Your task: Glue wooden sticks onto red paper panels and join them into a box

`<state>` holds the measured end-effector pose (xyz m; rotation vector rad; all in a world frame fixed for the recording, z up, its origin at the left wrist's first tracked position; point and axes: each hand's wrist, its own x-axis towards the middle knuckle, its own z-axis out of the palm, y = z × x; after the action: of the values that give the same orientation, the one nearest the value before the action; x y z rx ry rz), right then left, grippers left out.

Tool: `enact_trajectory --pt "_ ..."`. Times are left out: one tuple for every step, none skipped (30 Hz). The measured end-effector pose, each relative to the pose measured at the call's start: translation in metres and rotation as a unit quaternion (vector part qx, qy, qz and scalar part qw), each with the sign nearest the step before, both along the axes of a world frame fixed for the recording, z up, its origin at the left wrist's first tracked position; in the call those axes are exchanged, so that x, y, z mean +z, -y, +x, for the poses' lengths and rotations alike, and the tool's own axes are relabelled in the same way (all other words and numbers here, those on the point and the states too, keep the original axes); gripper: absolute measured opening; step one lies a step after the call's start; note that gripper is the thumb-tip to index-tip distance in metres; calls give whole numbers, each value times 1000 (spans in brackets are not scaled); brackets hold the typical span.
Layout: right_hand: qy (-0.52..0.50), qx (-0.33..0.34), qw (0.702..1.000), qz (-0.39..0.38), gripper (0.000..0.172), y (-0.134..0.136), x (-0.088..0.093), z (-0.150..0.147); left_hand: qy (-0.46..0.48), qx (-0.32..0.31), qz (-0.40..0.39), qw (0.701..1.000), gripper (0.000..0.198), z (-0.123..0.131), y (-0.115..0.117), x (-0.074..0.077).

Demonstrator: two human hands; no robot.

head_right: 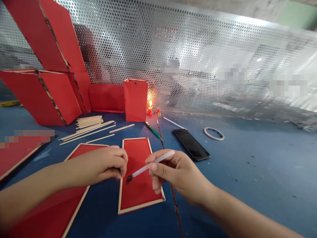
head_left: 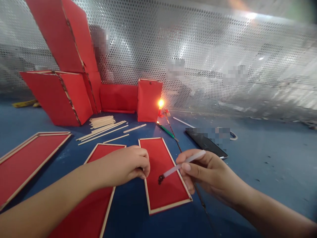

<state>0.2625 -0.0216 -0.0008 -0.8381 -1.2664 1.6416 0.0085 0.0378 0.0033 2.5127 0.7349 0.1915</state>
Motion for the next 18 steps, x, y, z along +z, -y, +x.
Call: enact_trajectory --pt "-6 -5 1000 2 19 -1 -1 0 0 -6 -6 1000 22 -1 1 1" --pt "-10 -10 1000 4 19 -1 -1 0 0 -9 -13 1000 22 -2 3 2" --pt "-14 -14 1000 5 18 -2 -1 -1 0 -8 -19 1000 21 -3 4 2" --pt "-17 -17 1000 5 18 -2 -1 -1 0 -5 -26 1000 20 -4 5 2" --pt "-19 -17 1000 5 19 -2 0 -2 0 -1 -31 1000 19 -5 5 2" --pt "-21 -15 1000 4 19 -2 1 -2 -1 2 -36 999 19 -5 6 2" --pt "-24 -11 1000 4 19 -1 1 -3 0 4 -39 999 19 -6 6 1" --pt "-26 -7 1000 5 19 -1 1 -3 0 4 -40 999 18 -6 5 0" --pt "-26 -4 1000 4 20 -1 1 -3 -1 4 -40 999 18 -7 5 -1" --pt "-24 -4 1000 5 21 -1 1 -3 -1 5 -37 999 18 -7 4 -3" --pt "-19 -6 1000 6 22 -1 0 -3 0 6 -32 999 18 -7 4 -4" --pt "-11 -8 1000 9 24 -1 -1 -3 1 7 -26 1000 18 -7 3 -5" --pt "0 -11 1000 13 25 -1 -2 -3 4 10 -19 1000 19 -7 2 -7" --pt "14 -15 1000 19 27 -1 -3 -3 6 12 -12 1000 19 -7 2 -8" --pt "29 -20 999 28 29 -1 -3 -3 8 15 -6 1000 20 -6 1 -10" --pt "46 -25 998 37 31 -1 -4 -3 10 18 0 1000 20 -6 1 -11" --pt "64 -31 996 47 33 -1 -4 -3 11 20 5 1000 21 -6 1 -12" --pt "85 -38 994 57 35 -1 -3 -4 11 24 10 1000 21 -6 1 -13"
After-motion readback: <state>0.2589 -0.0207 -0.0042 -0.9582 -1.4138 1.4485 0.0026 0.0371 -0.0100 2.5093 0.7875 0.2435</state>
